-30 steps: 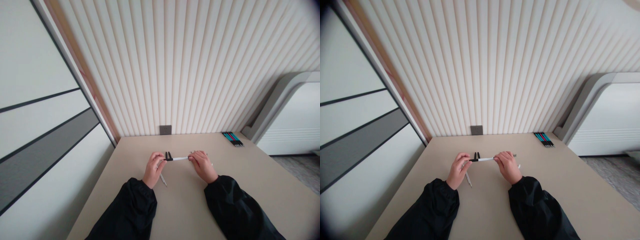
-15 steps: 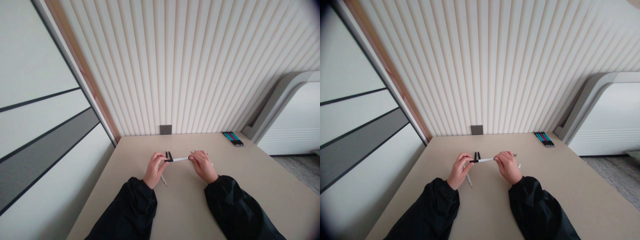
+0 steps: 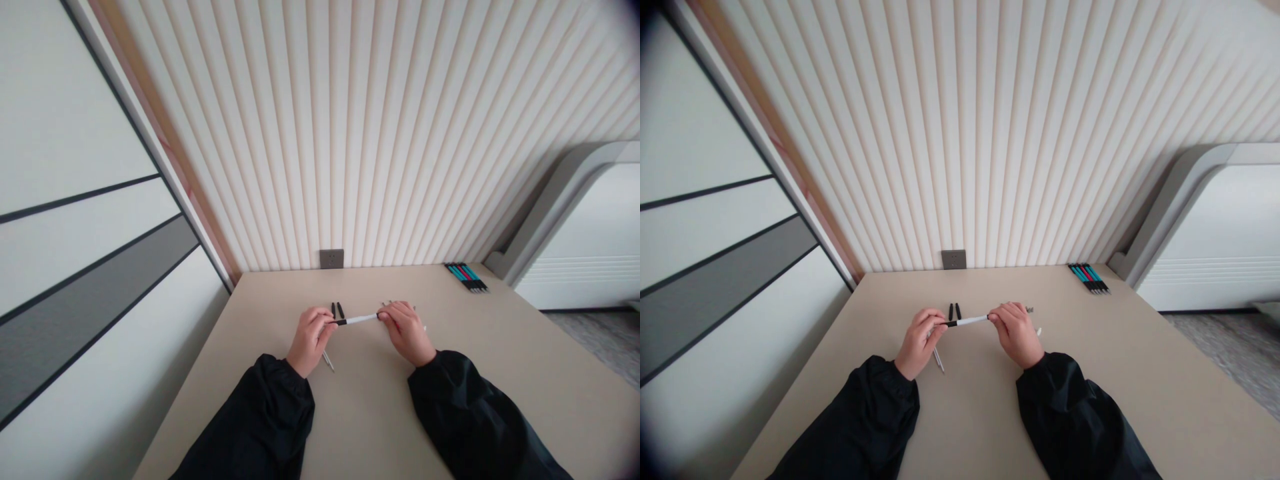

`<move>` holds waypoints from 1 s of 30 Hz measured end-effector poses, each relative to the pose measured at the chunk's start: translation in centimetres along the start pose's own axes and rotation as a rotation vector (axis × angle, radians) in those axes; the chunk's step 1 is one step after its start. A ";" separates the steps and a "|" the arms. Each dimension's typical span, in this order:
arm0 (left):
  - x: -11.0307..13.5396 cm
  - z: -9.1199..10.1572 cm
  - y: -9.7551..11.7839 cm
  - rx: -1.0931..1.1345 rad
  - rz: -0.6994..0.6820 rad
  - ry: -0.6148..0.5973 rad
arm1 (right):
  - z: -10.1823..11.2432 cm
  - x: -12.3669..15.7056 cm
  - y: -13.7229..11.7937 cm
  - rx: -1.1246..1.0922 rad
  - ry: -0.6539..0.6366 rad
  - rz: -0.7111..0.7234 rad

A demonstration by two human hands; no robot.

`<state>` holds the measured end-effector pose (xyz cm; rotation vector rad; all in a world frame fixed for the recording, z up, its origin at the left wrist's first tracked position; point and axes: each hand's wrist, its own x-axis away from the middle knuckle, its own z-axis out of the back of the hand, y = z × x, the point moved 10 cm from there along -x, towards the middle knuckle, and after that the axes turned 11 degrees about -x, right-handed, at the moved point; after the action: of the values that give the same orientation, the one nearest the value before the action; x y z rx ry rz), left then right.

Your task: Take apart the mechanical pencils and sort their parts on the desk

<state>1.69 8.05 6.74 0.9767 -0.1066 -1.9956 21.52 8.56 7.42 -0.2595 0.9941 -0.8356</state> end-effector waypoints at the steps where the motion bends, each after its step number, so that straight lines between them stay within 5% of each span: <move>1: 0.0 0.1 0.0 -0.004 -0.002 0.012 | -0.2 0.0 0.2 0.003 -0.012 -0.016; 12: -0.4 0.9 -1.5 0.205 0.140 0.060 | -0.9 0.1 -0.2 -0.021 -0.033 -0.007; 20: -0.3 0.2 -1.1 0.232 0.147 -0.016 | -0.1 -0.1 -0.8 -0.050 0.025 -0.007; 30: -0.4 0.7 -1.4 0.257 0.136 0.042 | -1.1 0.1 -0.3 -0.021 -0.061 -0.007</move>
<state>0.36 8.99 6.82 1.1411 -0.4043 -1.8655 20.50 8.45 6.89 -0.3045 0.9457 -0.8195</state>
